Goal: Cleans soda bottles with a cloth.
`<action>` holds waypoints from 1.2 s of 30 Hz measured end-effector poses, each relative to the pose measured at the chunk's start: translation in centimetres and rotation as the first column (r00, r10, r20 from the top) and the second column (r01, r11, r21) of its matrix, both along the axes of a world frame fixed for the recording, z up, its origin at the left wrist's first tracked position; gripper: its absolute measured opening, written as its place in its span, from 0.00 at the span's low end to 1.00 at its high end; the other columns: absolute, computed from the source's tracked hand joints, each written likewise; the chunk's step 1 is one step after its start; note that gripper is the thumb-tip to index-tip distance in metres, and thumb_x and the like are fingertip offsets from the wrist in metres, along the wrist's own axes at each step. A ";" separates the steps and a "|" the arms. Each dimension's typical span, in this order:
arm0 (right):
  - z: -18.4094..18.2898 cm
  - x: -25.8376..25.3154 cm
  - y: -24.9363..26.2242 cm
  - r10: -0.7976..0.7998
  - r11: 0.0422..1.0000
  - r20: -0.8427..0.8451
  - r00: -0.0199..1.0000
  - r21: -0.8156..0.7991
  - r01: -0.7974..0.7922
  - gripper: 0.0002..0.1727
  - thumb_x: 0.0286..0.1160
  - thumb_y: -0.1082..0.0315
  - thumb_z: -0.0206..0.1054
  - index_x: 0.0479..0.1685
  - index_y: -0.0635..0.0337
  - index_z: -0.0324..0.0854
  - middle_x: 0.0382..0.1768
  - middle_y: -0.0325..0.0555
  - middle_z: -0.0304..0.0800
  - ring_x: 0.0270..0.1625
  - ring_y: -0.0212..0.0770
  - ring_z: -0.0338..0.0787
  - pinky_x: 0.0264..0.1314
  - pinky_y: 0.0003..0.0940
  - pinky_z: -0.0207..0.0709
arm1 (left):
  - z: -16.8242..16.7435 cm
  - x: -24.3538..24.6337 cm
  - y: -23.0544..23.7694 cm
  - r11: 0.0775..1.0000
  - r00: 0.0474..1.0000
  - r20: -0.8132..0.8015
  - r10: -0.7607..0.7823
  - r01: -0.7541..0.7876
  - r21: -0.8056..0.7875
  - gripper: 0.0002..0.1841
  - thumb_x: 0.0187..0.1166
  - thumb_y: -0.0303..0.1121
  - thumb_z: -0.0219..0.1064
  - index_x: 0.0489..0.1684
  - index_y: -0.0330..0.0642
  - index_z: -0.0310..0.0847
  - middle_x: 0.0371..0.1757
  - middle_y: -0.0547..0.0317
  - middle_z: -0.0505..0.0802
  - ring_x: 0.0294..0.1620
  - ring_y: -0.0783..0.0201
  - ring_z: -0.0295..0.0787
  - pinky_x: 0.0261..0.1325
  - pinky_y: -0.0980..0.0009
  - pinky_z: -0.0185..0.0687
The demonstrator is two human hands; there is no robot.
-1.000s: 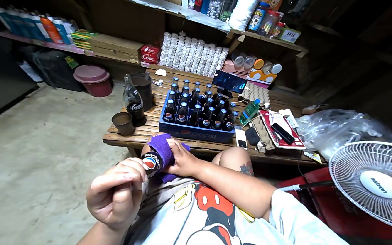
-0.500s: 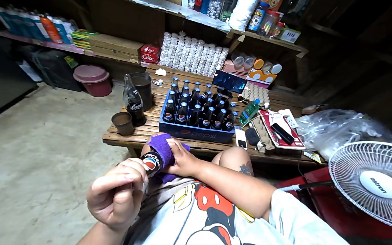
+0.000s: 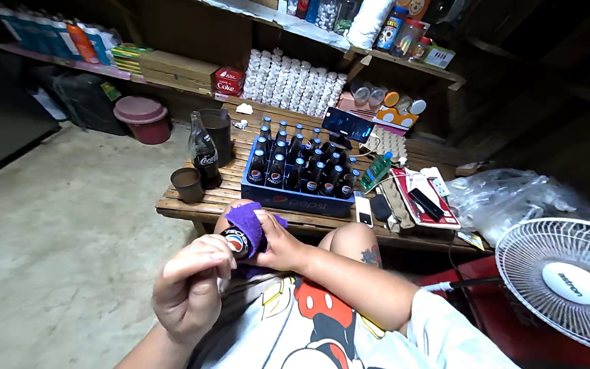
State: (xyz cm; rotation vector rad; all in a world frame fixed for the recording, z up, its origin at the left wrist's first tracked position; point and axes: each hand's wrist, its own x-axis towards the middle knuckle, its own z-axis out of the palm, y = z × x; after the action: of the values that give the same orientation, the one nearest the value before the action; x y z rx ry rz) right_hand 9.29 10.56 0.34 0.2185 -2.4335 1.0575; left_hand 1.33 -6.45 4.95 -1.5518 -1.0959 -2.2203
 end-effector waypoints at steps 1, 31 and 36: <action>0.2 0.0 -0.1 0.022 1.000 -0.052 0.998 -0.015 -0.023 0.44 0.54 0.65 0.84 0.70 0.84 0.69 0.70 0.78 0.78 0.79 0.64 0.76 0.86 0.48 0.66 | 0.2 -0.1 0.0 0.999 1.000 -0.008 -0.008 0.007 -0.039 0.14 0.92 0.42 0.52 0.65 0.64 0.81 0.42 0.77 0.90 0.42 0.78 0.87 0.50 0.79 0.83; 2.7 0.0 -1.7 0.125 0.992 -0.255 0.959 0.039 -0.119 0.42 0.60 0.53 0.81 0.69 0.73 0.71 0.64 0.71 0.82 0.73 0.63 0.80 0.78 0.54 0.71 | 1.3 0.8 -0.3 0.910 0.943 -0.263 0.207 -0.284 -0.303 0.21 0.94 0.42 0.41 0.74 0.69 0.78 0.85 0.67 0.78 0.91 0.53 0.62 0.93 0.38 0.43; 2.1 -0.2 -1.5 0.127 0.992 -0.250 0.960 0.031 -0.123 0.41 0.59 0.54 0.82 0.68 0.72 0.72 0.64 0.71 0.82 0.73 0.62 0.80 0.80 0.52 0.71 | 1.3 0.6 -0.3 0.910 0.939 -0.270 0.213 -0.292 -0.296 0.21 0.94 0.42 0.41 0.74 0.69 0.77 0.85 0.68 0.78 0.91 0.54 0.62 0.93 0.39 0.43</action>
State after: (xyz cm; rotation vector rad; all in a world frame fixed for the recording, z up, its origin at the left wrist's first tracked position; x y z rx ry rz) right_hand 9.07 9.08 2.40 0.4875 -2.2228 0.9977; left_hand 1.94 -6.80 6.24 -1.6296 -1.5564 -1.6985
